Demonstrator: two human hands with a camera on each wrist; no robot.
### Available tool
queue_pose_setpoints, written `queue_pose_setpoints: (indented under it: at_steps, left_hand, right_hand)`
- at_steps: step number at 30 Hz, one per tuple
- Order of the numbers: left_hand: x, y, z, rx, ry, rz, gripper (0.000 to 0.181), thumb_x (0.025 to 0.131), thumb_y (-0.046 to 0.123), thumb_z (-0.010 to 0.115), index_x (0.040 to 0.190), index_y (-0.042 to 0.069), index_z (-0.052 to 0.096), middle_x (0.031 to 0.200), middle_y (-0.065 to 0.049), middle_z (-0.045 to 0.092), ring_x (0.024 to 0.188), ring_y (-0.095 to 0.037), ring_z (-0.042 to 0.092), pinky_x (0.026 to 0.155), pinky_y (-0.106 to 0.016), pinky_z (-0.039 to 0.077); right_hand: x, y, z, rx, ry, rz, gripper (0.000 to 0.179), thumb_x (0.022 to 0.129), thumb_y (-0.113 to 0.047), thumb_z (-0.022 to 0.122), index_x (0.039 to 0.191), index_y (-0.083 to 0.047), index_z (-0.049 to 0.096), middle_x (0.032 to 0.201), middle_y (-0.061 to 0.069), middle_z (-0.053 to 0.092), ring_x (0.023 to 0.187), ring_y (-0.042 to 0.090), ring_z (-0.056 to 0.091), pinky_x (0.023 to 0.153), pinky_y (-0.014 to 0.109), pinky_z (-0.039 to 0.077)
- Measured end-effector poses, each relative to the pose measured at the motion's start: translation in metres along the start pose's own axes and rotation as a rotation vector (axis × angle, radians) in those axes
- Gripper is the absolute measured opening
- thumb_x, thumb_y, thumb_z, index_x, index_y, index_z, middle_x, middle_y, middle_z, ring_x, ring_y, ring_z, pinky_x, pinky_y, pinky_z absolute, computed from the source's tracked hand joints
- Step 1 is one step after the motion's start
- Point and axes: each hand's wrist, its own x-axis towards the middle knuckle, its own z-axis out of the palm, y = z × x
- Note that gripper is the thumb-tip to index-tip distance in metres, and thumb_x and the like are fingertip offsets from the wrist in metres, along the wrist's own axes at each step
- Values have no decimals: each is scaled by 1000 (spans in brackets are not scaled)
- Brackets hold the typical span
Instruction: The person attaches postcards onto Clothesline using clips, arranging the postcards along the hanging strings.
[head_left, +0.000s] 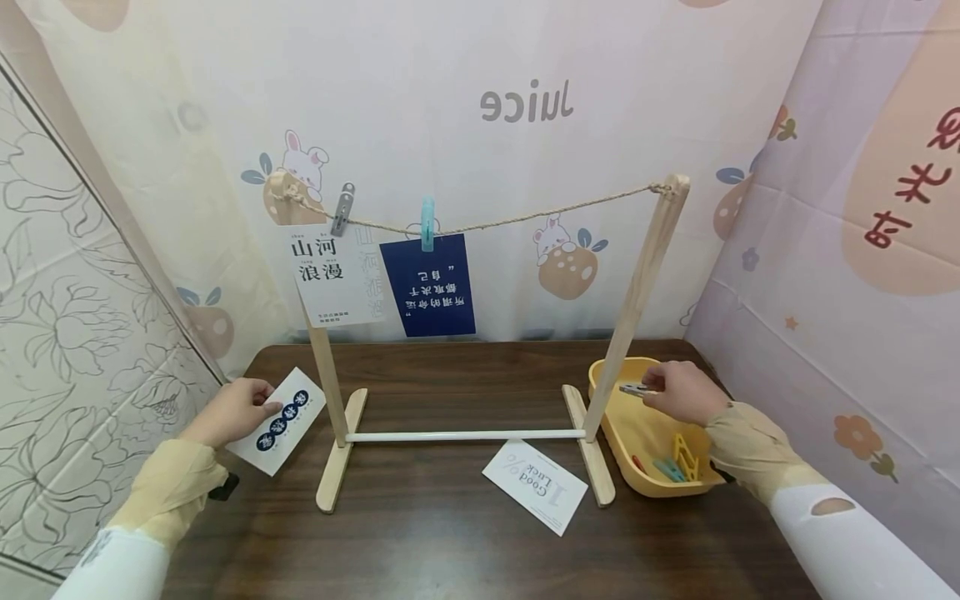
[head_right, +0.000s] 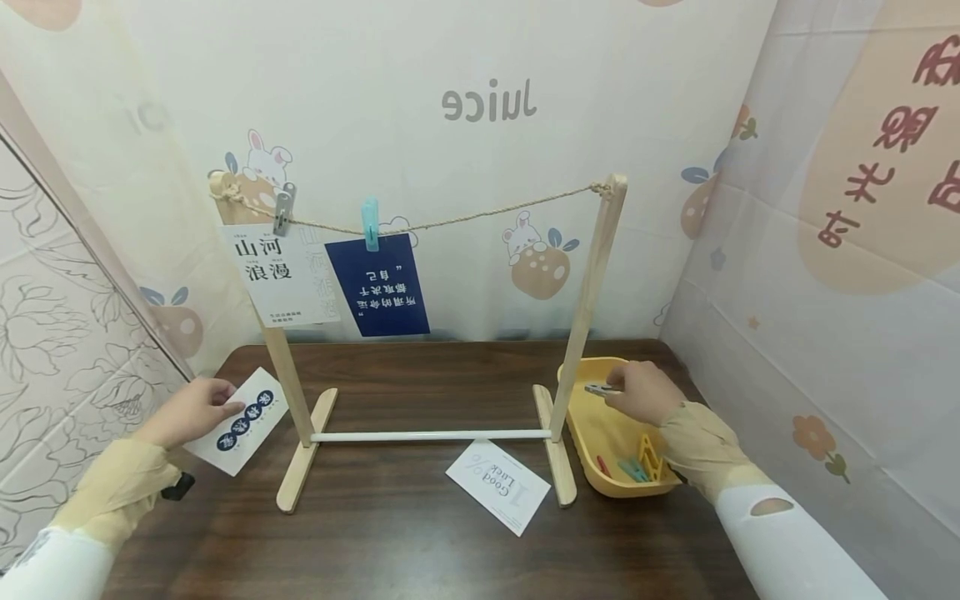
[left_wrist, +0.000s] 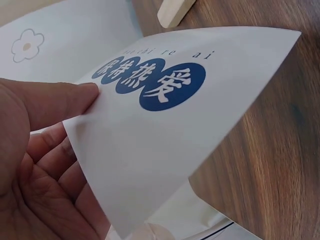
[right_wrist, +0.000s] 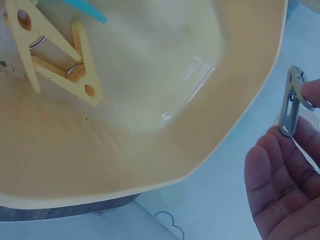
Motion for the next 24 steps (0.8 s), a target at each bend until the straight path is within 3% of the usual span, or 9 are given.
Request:
queue_pose_setpoints:
  at_steps: [5, 9, 13, 17, 24]
  left_hand:
    - [-5, 6, 1, -15, 40, 15, 15, 102, 10, 69, 94, -3, 70, 81, -10, 76, 68, -17, 69, 63, -34, 54]
    - [-9, 8, 2, -33, 108, 31, 15, 103, 9, 68, 99, -6, 70, 82, -13, 77, 68, -17, 70, 61, -34, 54]
    - [-11, 12, 2, -41, 191, 43, 18, 104, 10, 68, 103, -8, 70, 86, -16, 77, 73, -18, 70, 66, -36, 53]
    - [-14, 15, 2, -51, 281, 53, 20, 104, 10, 69, 106, -10, 70, 89, -20, 77, 77, -21, 70, 68, -35, 53]
    - [-24, 20, 8, -88, 505, 85, 16, 103, 7, 71, 103, -9, 71, 93, -30, 78, 75, -25, 75, 60, -14, 48]
  right_hand:
    - [-2, -3, -3, 43, 54, 26, 26, 92, -12, 78, 111, 6, 76, 93, 13, 72, 82, 23, 63, 71, 41, 53]
    - [-3, -3, -4, 71, 90, 37, 34, 91, -12, 80, 118, 9, 73, 100, 19, 71, 89, 30, 65, 76, 46, 54]
    - [-3, -2, -6, 81, 106, 34, 31, 89, -11, 82, 114, 7, 74, 98, 18, 72, 89, 30, 65, 76, 43, 54]
    - [-4, -1, -6, 81, 106, 26, 27, 88, -10, 83, 110, 4, 75, 98, 16, 74, 88, 27, 67, 76, 42, 56]
    - [-7, -3, -6, 81, 120, 15, 25, 89, -10, 82, 109, 3, 75, 97, 16, 75, 86, 26, 70, 75, 42, 58]
